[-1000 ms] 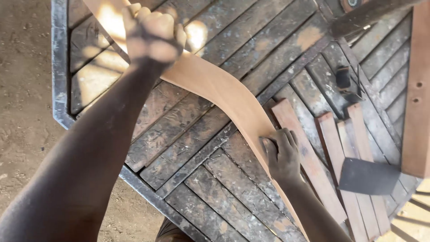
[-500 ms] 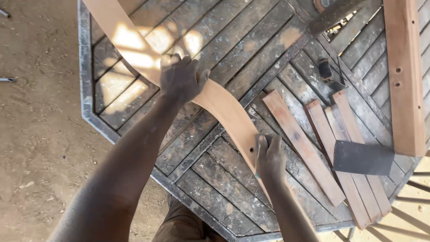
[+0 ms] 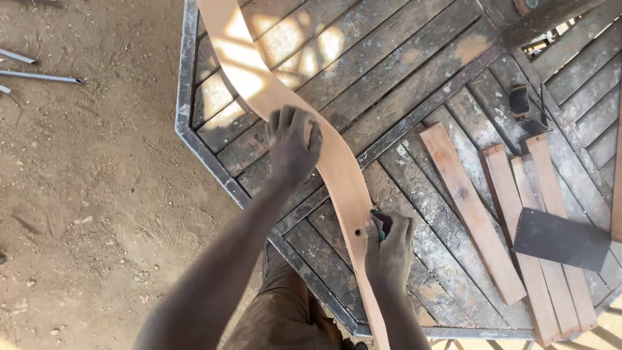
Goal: Sanding a curved wooden plank manually with sandpaper on a metal workbench
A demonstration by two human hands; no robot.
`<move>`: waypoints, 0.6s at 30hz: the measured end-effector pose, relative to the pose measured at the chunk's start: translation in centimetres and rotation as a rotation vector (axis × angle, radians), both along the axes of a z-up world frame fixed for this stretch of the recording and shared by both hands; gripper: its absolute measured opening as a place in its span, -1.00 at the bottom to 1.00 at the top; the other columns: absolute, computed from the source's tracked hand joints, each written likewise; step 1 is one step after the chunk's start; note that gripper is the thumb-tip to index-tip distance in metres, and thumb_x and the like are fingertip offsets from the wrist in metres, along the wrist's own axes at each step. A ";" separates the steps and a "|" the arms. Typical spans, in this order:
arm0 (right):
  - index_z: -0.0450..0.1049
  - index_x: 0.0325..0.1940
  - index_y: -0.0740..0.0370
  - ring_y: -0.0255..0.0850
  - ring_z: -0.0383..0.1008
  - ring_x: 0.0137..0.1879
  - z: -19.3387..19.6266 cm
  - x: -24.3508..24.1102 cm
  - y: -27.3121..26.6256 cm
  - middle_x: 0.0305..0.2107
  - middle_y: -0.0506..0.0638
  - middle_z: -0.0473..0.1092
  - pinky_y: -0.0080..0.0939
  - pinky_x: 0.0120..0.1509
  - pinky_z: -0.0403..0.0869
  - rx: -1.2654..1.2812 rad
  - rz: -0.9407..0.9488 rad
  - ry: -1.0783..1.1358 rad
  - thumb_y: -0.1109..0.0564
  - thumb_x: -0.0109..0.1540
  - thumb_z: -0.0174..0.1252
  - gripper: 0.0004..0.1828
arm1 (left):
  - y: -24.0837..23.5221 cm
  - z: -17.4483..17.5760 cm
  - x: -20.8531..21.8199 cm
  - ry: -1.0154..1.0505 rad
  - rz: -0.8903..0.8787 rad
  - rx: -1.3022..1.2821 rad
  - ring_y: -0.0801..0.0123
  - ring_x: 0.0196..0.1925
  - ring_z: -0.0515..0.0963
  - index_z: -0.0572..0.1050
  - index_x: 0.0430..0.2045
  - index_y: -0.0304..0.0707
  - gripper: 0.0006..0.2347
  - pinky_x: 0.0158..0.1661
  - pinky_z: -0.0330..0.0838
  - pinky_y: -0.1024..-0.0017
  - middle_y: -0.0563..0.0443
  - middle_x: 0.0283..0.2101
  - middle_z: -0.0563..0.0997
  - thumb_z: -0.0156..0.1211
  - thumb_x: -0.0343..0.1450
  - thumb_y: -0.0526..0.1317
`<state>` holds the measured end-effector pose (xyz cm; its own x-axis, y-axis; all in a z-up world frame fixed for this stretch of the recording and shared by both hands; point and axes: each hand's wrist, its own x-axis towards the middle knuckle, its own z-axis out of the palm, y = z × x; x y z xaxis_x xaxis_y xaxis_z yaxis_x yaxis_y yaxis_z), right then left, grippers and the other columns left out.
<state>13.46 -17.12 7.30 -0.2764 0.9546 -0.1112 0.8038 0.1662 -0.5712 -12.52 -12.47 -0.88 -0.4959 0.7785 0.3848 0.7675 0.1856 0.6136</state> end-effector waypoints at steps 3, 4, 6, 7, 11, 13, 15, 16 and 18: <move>0.18 0.29 0.14 0.36 0.36 0.12 0.1 -0.6 0.8 -0.05 0.24 0.24 0.32 0.01 0.44 0.100 -0.026 0.039 -0.14 0.34 0.14 -0.45 | -5.8 0.8 7.0 -0.180 0.200 -0.113 -0.02 0.09 0.38 0.40 -0.34 -0.08 -0.85 -0.04 0.29 0.09 -0.07 0.03 0.37 0.21 0.33 -0.15; 0.16 0.32 0.15 0.38 0.38 0.11 -0.5 -0.8 1.1 -0.04 0.29 0.27 0.34 0.06 0.44 0.070 -0.037 0.072 -0.08 0.33 0.12 -0.44 | -7.8 0.7 9.2 -0.270 0.166 -0.263 0.03 0.12 0.36 0.46 -0.30 -0.11 -0.87 0.03 0.26 0.14 -0.07 0.03 0.41 0.15 0.37 -0.15; 0.15 0.36 0.16 0.40 0.40 0.11 -1.7 -0.1 1.2 -0.03 0.34 0.30 0.36 0.11 0.45 0.040 -0.048 0.091 -0.02 0.33 0.10 -0.44 | -11.3 0.5 13.6 -0.373 0.124 -0.415 0.08 0.15 0.34 0.52 -0.26 -0.14 -0.86 0.09 0.22 0.20 -0.07 0.03 0.44 0.09 0.42 -0.16; 0.15 0.34 0.19 0.45 0.36 0.12 -2.8 0.0 1.6 -0.03 0.39 0.29 0.38 0.13 0.41 0.027 -0.044 0.123 0.03 0.28 0.12 -0.42 | -12.2 0.1 14.8 -0.291 0.099 -0.340 0.06 0.30 0.28 0.50 -0.08 -0.12 -0.70 0.24 0.10 0.13 -0.04 0.13 0.44 0.15 0.30 -0.20; 0.18 0.32 0.24 0.41 0.28 0.24 -4.7 1.0 2.4 0.07 0.37 0.23 0.31 0.30 0.31 -0.050 0.000 0.191 0.16 0.16 0.12 -0.36 | -12.7 -0.6 16.3 -0.180 0.105 -0.300 0.11 0.47 0.19 0.44 0.17 -0.02 -0.45 0.39 -0.04 0.06 0.08 0.25 0.40 0.21 0.20 -0.20; 0.22 0.34 0.24 0.35 0.30 0.27 -0.2 0.3 1.8 0.12 0.35 0.24 0.27 0.35 0.29 -0.122 -0.015 0.193 0.17 0.15 0.14 -0.36 | -12.3 -2.6 15.4 -0.155 0.105 -0.343 0.14 0.39 0.22 0.42 0.17 0.05 -0.45 0.30 0.04 0.08 0.13 0.19 0.39 0.22 0.20 -0.17; 0.27 0.35 0.24 0.30 0.31 0.31 2.0 0.4 1.7 0.17 0.33 0.25 0.23 0.40 0.27 -0.188 -0.028 0.189 0.19 0.15 0.15 -0.35 | -11.4 -4.0 14.4 -0.136 0.105 -0.381 0.16 0.32 0.24 0.41 0.18 0.11 -0.44 0.22 0.13 0.11 0.18 0.12 0.38 0.23 0.20 -0.14; 0.27 0.37 0.26 0.30 0.33 0.30 2.1 0.9 1.7 0.14 0.34 0.28 0.24 0.38 0.29 -0.196 -0.052 0.182 0.15 0.16 0.21 -0.32 | -11.0 -4.5 14.0 -0.072 0.102 -0.382 0.20 0.24 0.28 0.39 0.17 0.13 -0.45 0.12 0.16 0.16 0.18 0.07 0.37 0.24 0.20 -0.10; 0.28 0.40 0.28 0.31 0.35 0.30 1.6 1.4 2.0 0.12 0.35 0.32 0.25 0.37 0.30 -0.212 -0.065 0.179 0.11 0.18 0.27 -0.29 | -10.3 -5.1 13.2 -0.005 0.110 -0.390 0.23 0.16 0.32 0.37 0.16 0.16 -0.45 0.02 0.20 0.20 0.18 0.01 0.35 0.25 0.20 -0.07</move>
